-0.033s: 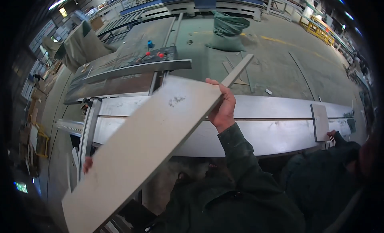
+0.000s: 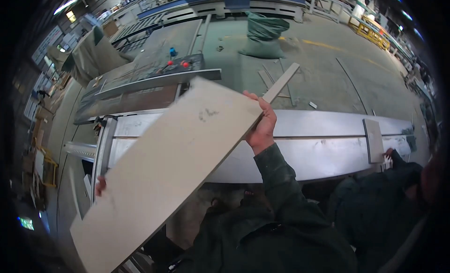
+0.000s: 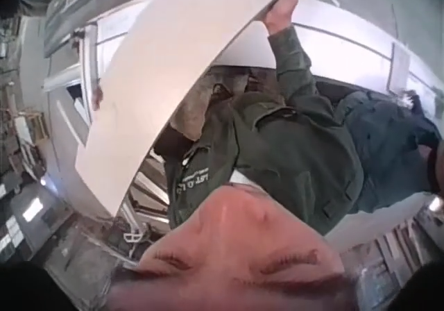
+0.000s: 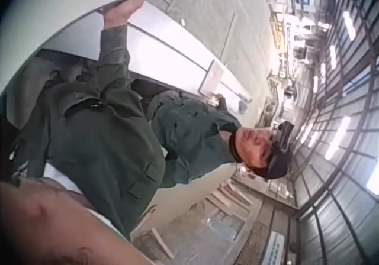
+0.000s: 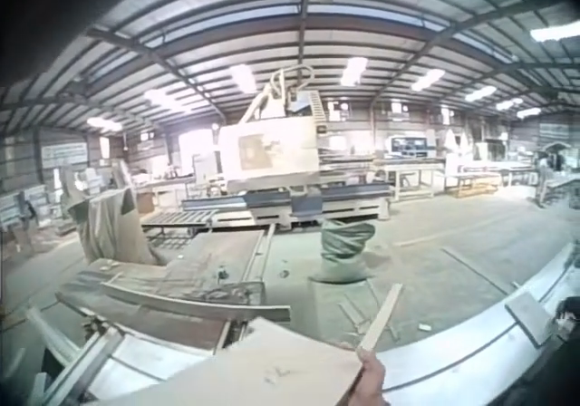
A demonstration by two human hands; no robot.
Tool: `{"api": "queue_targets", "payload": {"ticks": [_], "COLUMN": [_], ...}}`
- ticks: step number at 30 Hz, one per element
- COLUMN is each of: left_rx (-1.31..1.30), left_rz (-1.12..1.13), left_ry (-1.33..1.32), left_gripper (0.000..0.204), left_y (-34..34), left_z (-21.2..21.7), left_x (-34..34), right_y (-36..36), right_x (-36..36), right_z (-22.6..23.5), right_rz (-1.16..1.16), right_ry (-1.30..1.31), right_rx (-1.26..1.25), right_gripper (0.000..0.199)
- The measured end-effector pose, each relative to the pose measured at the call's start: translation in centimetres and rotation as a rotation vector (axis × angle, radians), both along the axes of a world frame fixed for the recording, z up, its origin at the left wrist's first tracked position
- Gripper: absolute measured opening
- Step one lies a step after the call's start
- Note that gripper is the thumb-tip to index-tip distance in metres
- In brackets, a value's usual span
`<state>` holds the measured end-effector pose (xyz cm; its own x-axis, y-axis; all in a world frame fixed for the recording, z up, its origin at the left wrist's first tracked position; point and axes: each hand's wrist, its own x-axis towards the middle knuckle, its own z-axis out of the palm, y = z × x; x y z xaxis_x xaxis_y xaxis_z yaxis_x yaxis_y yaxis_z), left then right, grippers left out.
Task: Measuring wood panels with a tape measure and positioning them on a sliding table saw.
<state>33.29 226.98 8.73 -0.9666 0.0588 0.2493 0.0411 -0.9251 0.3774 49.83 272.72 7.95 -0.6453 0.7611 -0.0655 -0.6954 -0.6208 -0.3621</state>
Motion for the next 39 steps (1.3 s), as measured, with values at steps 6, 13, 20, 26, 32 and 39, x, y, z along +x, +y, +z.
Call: {"api": "queue_targets", "payload": {"ticks": [6,13,20,26,32,39], "left_rx": [0.224,0.496,0.534,0.554,0.6,0.644], "left_rz": [-0.585,-0.859,-0.688,-0.579,-0.559,-0.524], "left_ry": [0.283,0.483,0.6,0.547,0.484,0.631], "left_gripper": [0.068,0.063,0.057,0.053,0.046,0.042], "left_y": [15.8,23.7,26.4,26.8,27.4,29.4], "left_z": [-2.6,-5.6,-7.3,-6.7,-7.9,-10.1], "left_x": [-10.2,-13.9,-14.5,-15.2,-15.4,-16.1], "right_y": [3.2,7.0,9.1,6.7,3.9,4.3], "right_x": [5.0,11.9,16.8,15.9,14.3,15.3], "right_z": [-3.2,-8.2,-13.0,-10.8,-6.5,-4.7], "right_rz": [-0.274,-0.122,-0.046,-0.379,-0.714,-0.678], "right_ry": [0.097,0.336,0.347,0.095,-0.186,-0.255], "right_rx": [0.012,0.169,0.365,0.23,0.032,0.07], "right_gripper": [0.05,0.049,0.05,0.047,0.046,0.047]}}
